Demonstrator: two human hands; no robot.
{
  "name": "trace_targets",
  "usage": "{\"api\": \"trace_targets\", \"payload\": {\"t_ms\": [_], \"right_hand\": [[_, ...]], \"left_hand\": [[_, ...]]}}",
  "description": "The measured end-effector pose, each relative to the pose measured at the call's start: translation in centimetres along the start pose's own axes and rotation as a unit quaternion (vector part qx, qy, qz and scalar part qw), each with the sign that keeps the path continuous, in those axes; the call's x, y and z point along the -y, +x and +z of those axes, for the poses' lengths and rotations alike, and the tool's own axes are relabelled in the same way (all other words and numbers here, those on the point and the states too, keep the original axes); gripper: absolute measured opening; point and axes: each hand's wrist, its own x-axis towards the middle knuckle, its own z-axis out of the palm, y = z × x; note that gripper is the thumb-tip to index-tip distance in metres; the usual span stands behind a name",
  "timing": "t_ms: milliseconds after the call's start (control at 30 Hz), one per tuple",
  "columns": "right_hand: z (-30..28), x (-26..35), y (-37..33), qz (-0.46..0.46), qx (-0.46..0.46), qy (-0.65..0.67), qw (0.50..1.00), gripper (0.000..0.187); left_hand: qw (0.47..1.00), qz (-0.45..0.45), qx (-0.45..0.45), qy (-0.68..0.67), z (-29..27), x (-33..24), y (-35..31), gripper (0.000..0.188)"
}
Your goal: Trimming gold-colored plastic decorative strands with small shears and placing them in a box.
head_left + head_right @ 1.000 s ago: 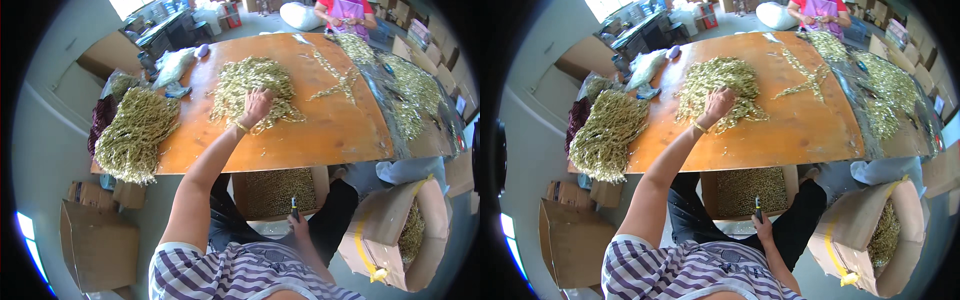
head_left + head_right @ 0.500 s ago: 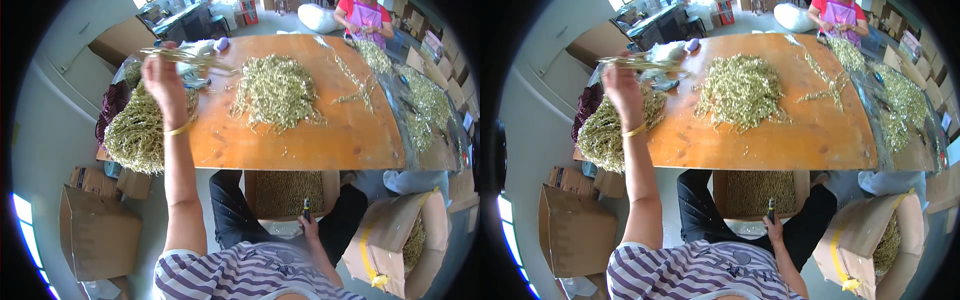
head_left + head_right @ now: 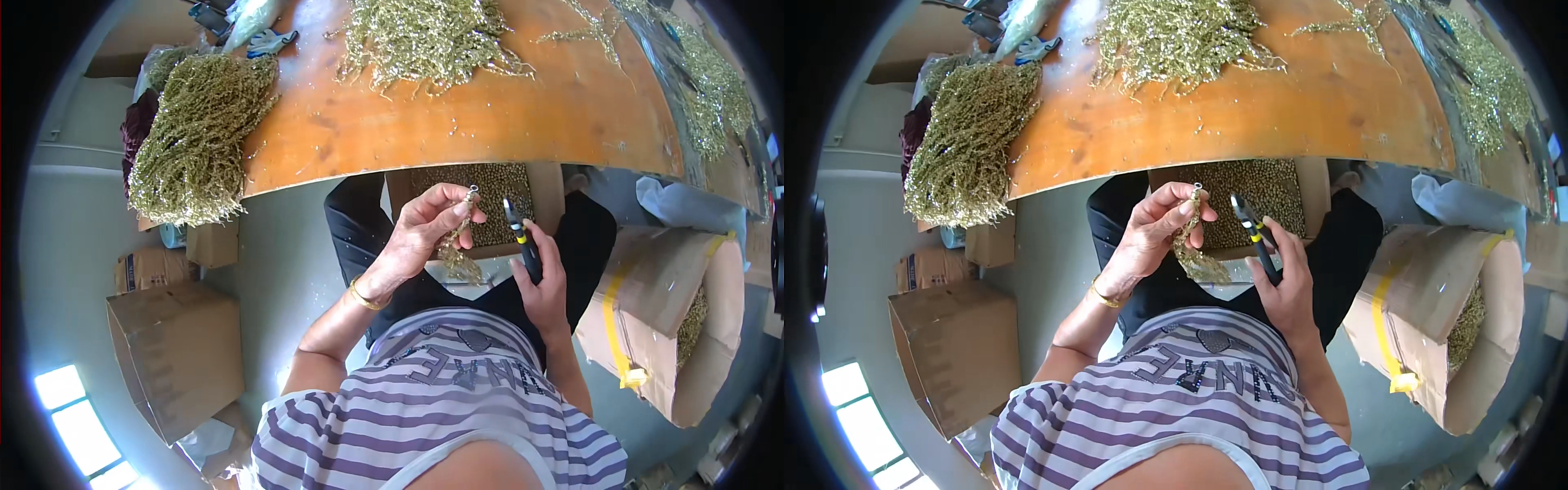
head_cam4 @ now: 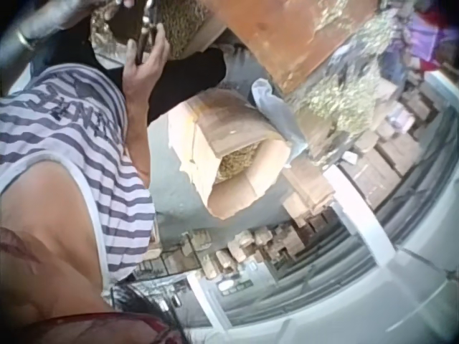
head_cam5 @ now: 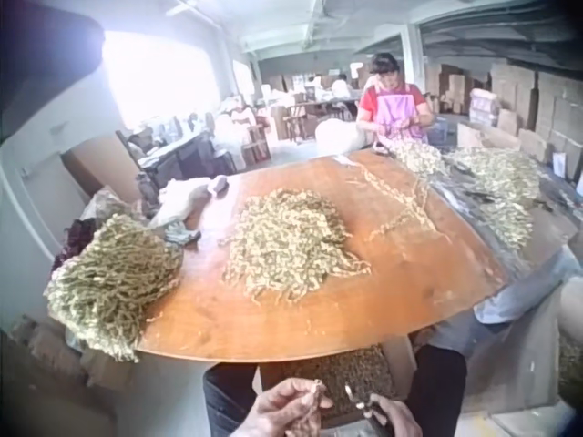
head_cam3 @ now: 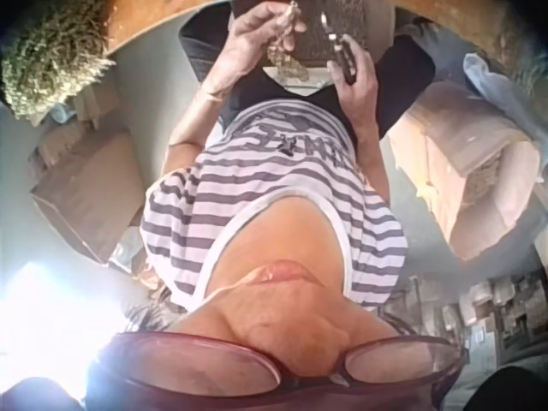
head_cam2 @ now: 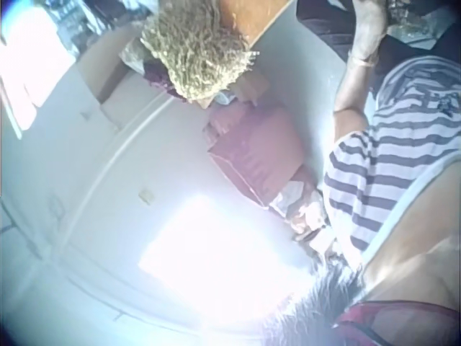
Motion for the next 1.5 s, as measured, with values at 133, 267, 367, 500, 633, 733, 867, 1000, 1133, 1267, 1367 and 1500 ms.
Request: {"api": "trace_targets", "payload": {"t_ms": [133,267,367,500,633,733,867,1000,1133,1267,1367,1500], "right_hand": [[0.2,-0.6,0.0,-0.047,-0.003,-0.075,0.996,0.045],[0.2,-0.5,-0.2,-0.052,-0.003,-0.093,0.994,0.045],[0.3,-0.6,-0.2,-0.061,0.006,-0.106,0.992,0.045],[0.3,-0.8,0.0,-0.074,0.018,-0.105,0.992,0.045],[0.3,-0.5,0.1,-0.041,0.062,-0.077,0.994,0.041],[0.2,-0.7,0.3,-0.006,0.109,-0.07,0.991,0.036],[1.4,-3.2,0.1,0.032,0.123,-0.039,0.991,0.032],[6.6,-10.7,-0.6,0.022,0.118,-0.05,0.991,0.027],[11.8,-17.3,-0.8,0.121,0.152,-0.116,0.974,0.024],[14.6,-19.3,-0.5,0.189,0.175,-0.129,0.958,0.024],[15.8,-19.0,-0.2,0.161,0.08,-0.088,0.98,0.017],[14.0,-21.0,1.0,0.384,0.14,0.23,0.883,0.018]], "left_hand": [[0.995,0.002,0.002,0.097,0.3,0.8,-0.2,0.019],[0.984,0.001,-0.004,0.178,0.4,1.0,-0.5,0.022],[0.983,-0.011,0.0,0.185,0.2,1.0,-0.6,0.023],[0.979,-0.043,0.028,0.199,-0.7,0.7,-0.6,0.024],[0.979,-0.061,0.053,0.188,-1.4,0.6,-0.7,0.024],[0.972,-0.085,0.054,0.213,-1.9,0.5,-0.9,0.023],[0.957,-0.116,0.042,0.261,-2.8,1.6,-0.2,0.022],[0.946,-0.165,-0.049,0.275,-7.5,7.4,1.5,0.024],[0.911,-0.221,-0.08,0.34,-14.2,14.4,4.7,0.024],[0.939,-0.209,-0.094,0.257,-17.1,16.9,5.3,0.024],[0.941,-0.19,-0.114,0.256,-17.8,17.2,5.1,0.023],[0.953,-0.136,-0.098,0.251,-17.3,17.5,5.4,0.026]]}}
